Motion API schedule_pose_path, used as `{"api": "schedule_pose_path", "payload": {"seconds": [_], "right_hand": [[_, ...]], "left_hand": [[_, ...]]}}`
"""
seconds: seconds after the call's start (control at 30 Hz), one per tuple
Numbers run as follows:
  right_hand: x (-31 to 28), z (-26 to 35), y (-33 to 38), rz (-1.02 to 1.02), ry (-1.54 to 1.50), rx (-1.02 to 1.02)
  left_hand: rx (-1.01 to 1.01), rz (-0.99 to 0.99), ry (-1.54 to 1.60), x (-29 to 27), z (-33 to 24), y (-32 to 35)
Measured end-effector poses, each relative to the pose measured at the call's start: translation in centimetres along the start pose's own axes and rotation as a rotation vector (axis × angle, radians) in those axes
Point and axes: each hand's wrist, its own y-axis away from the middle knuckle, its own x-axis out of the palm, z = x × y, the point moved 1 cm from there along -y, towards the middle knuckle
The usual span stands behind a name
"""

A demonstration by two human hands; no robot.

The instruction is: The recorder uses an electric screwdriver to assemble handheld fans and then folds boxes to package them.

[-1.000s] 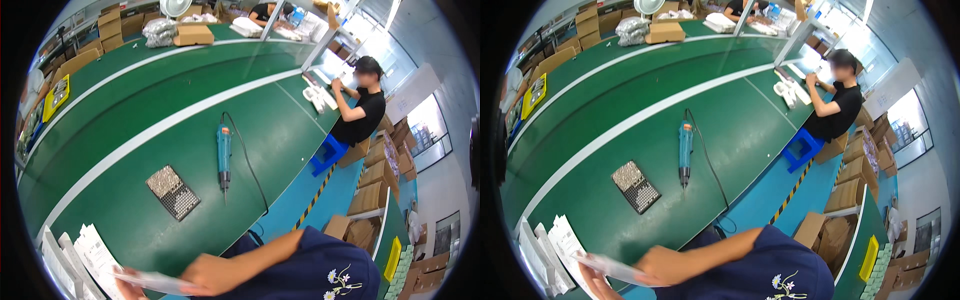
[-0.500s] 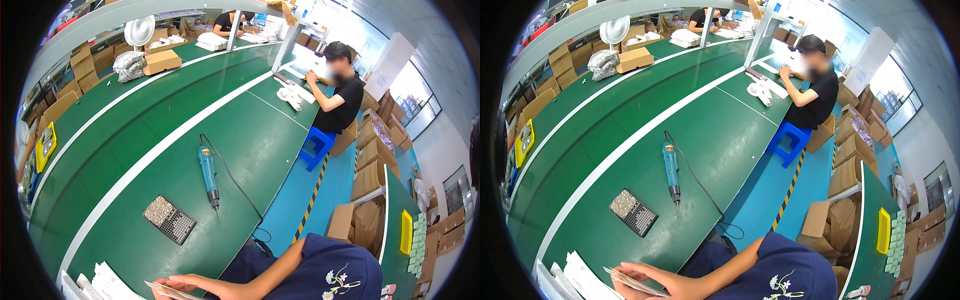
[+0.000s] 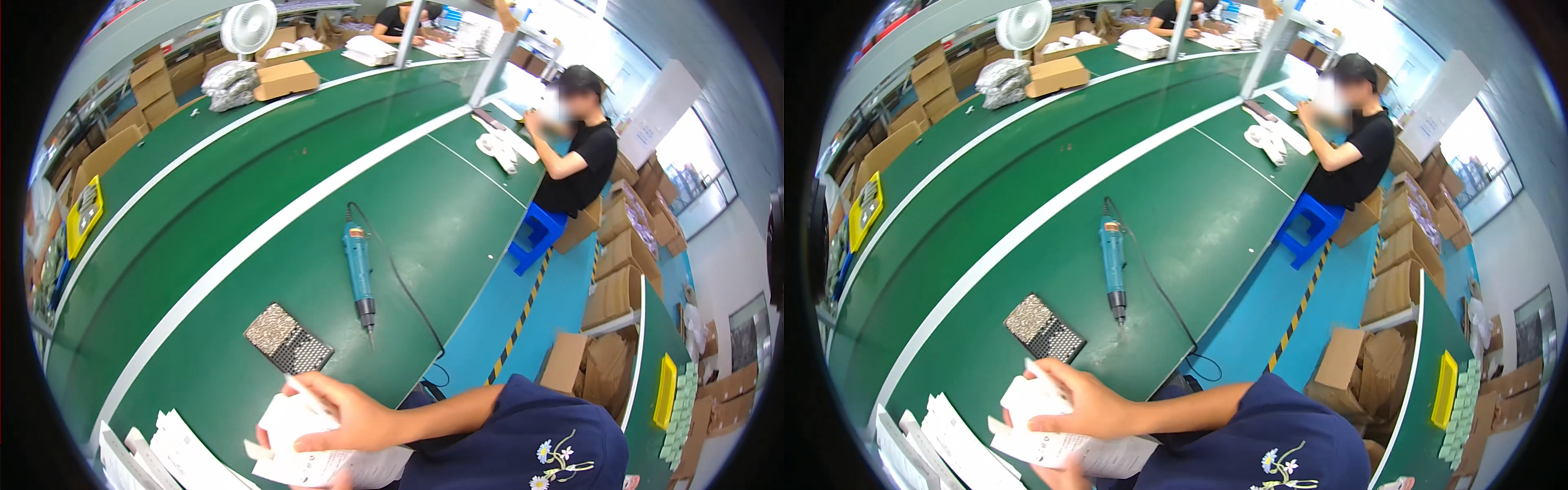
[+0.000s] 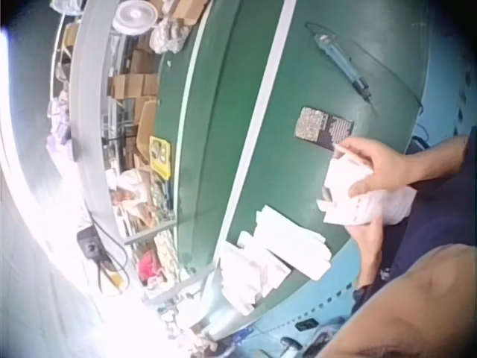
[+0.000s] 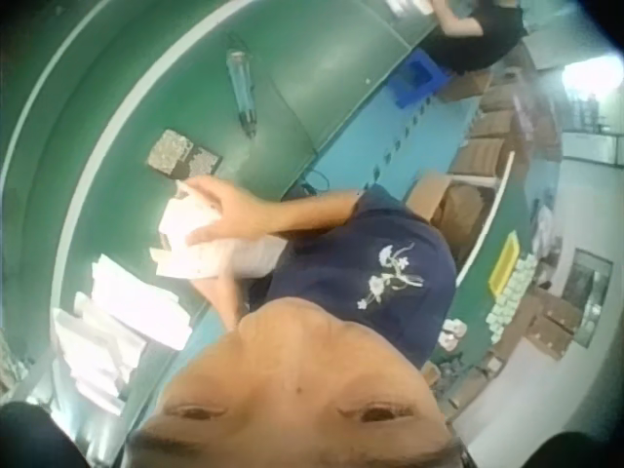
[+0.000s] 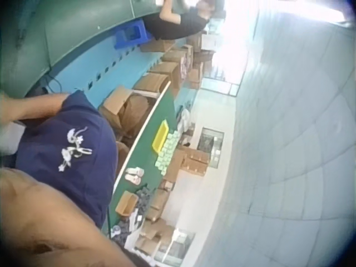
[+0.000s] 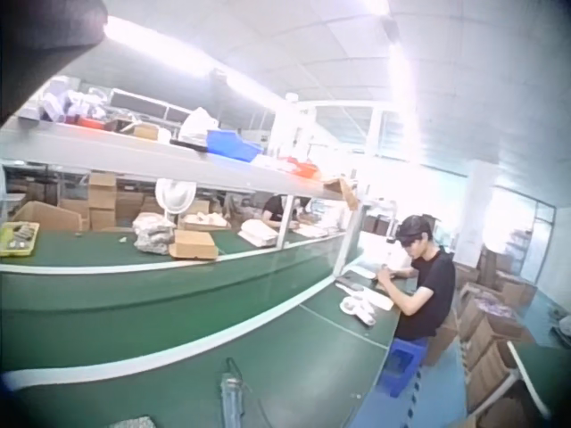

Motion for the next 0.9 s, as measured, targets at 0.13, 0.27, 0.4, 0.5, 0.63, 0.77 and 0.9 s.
{"api": "schedule_pose_path", "payload": {"seconds": [0.13,0.27,0.4,0.5,0.63,0.77,0.9], "right_hand": [[-0.5,-1.5,1.4,-0.084,-0.017,-0.048],[-0.2,-3.0,1.6,-0.032,0.095,0.032],[-1.0,-2.8,2.4,0.023,0.061,0.06],[-0.4,-2.9,2.7,0.065,0.06,0.111],[0.5,-2.6,2.3,0.061,-0.058,0.031],[0.3,-1.8,1.0,-0.029,-0.03,0.16],[-0.5,-1.8,1.0,-0.077,0.155,0.078]], "left_hand": [[-0.028,0.272,-0.102,0.1,0.0,0.5],[-0.047,0.015,0.114,0.0,2.8,1.2],[-0.034,0.107,0.181,-0.9,3.2,0.6],[-0.047,-0.118,0.452,-0.1,0.8,-1.1],[-0.042,-0.095,0.322,-0.3,0.0,-1.3],[-0.057,-0.025,0.308,0.3,-1.0,-1.4],[-0.129,-0.083,0.472,0.9,-0.7,-2.1]]}}
